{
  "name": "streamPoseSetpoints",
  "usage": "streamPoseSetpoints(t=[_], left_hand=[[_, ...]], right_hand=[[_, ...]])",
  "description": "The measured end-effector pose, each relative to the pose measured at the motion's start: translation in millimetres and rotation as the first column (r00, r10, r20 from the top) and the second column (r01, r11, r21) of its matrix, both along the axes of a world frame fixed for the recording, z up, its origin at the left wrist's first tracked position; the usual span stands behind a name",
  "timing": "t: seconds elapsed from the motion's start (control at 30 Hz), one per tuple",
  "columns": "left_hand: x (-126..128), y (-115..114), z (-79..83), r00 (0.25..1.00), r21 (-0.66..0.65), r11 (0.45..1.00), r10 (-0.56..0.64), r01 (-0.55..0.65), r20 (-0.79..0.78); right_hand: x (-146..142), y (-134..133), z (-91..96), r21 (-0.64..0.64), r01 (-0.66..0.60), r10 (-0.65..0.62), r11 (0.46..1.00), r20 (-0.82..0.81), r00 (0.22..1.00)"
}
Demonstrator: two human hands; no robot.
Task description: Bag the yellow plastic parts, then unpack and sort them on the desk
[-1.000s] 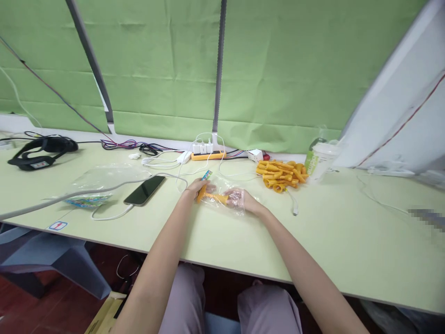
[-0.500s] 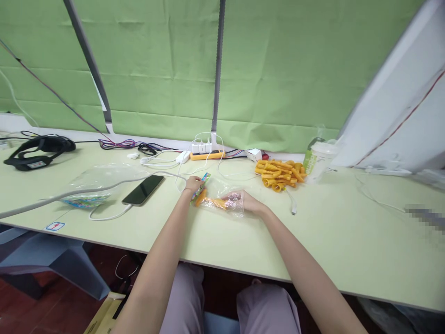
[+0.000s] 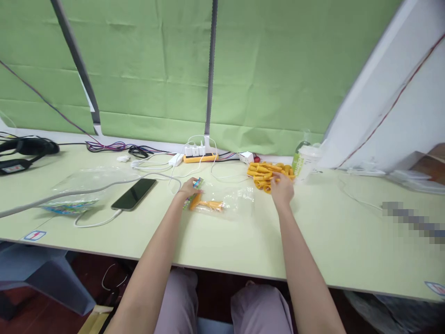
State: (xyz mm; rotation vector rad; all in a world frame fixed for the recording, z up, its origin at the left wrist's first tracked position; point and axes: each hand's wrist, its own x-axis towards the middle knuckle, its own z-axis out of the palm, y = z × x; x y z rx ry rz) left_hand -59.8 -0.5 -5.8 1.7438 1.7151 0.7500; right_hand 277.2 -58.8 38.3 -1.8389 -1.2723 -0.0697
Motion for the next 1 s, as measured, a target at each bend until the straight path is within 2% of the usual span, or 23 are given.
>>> streamPoseSetpoints(t=[0.03,0.07,0.2,0.33,0.53,0.6,0.7,0.83,1.0], left_hand=[[0,1,-1.4,1.000,-0.003,1.000,-0.005,0.005,0.001],[-1,3,-2.6,1.000,-0.003,1.000,-0.010,0.010,0.000],[-1,6,-4.6,1.000,0.026,1.000,-0.017,0.017,0.000],[0,4,-1.8,1.000,0.040,0.999,-0.009,0.009,-0.003],[4,0,3.4,1.000,-0.003,1.000,0.023,-0.023,0.001],[5,-1,4.2,0.999,0.010,0.999,0.046,-0.045,-0.015],[5,-2,5.0,0.998,0.024,0.998,0.060,-0.060,-0.033],[6,-2,5.3,0.997,0.023,0.998,0.056,-0.055,-0.044],[7,1,2.6,0.994,0.063,0.997,0.059,-0.053,-0.096]], right_hand=[[8,2,-7.0,0.033,0.114,-0.117,0.993,0.104,0.988],[15,4,-14.6,0.029,0.170,-0.172,0.985,0.197,0.965],[34,13,-38.4,-0.066,0.214,-0.173,0.974,0.385,0.907],[41,20,-43.8,-0.051,0.219,-0.171,0.974,0.464,0.869],[43,21,-46.3,-0.082,0.218,-0.161,0.973,0.441,0.883],[41,22,-45.9,-0.050,0.247,-0.204,0.968,0.421,0.884],[38,28,-44.1,0.003,0.312,-0.291,0.950,0.374,0.881],[43,41,-43.3,0.005,0.348,-0.335,0.937,0.286,0.898],[51,48,-41.1,-0.038,0.325,-0.315,0.945,0.168,0.934]])
